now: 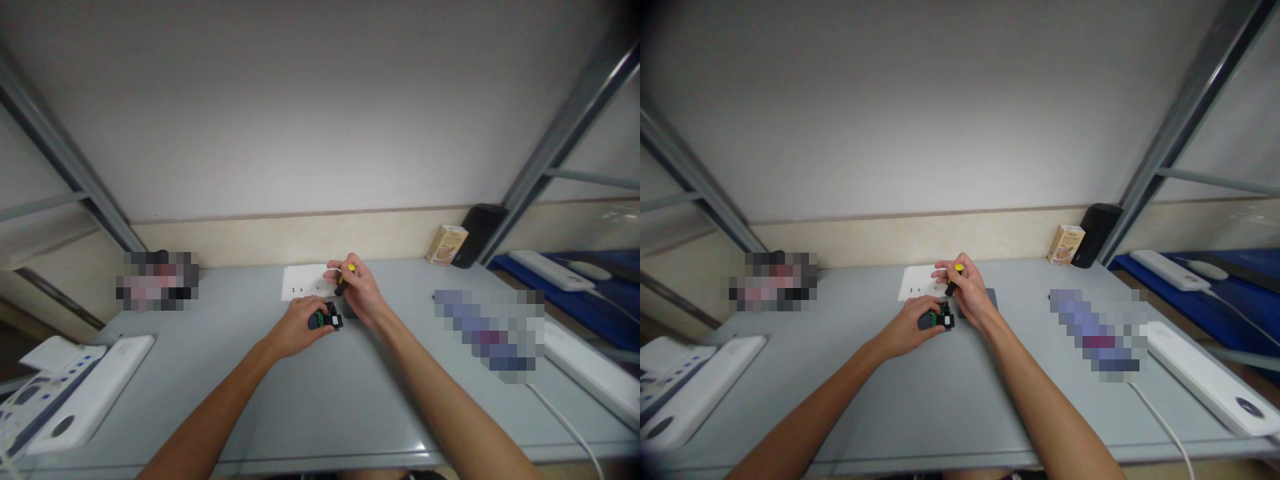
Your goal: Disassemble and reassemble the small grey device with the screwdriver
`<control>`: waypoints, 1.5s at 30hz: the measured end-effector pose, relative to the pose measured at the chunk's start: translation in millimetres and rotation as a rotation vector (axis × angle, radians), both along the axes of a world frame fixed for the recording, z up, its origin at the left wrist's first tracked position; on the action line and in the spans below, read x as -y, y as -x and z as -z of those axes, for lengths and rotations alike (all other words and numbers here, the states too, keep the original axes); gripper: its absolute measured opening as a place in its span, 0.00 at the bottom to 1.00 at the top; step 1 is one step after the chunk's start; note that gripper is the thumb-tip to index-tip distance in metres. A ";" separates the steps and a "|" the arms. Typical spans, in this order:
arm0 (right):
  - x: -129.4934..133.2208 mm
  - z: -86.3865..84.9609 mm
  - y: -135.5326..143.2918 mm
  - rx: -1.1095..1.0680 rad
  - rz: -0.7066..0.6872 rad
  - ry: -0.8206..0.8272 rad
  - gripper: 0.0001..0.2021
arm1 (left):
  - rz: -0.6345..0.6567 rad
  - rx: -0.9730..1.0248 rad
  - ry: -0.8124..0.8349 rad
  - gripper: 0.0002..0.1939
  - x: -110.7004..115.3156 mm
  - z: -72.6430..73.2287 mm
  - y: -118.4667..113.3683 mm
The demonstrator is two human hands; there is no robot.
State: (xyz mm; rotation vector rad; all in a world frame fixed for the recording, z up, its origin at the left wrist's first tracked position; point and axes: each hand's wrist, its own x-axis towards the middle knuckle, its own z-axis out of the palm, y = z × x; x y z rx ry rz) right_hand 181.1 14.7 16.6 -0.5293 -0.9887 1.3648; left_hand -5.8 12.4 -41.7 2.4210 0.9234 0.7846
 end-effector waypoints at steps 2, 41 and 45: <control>0.0 1.5 3.3 0.013 0.025 -0.026 0.18 | 0.013 -0.001 -0.012 0.11 -0.4 0.5 0.1; -3.4 5.9 8.8 0.028 0.145 -0.014 0.18 | -0.014 -0.050 -0.048 0.13 0.6 3.3 0.3; -2.7 3.2 6.5 -0.026 0.054 0.024 0.19 | -0.065 -0.037 -0.006 0.21 1.5 5.0 0.9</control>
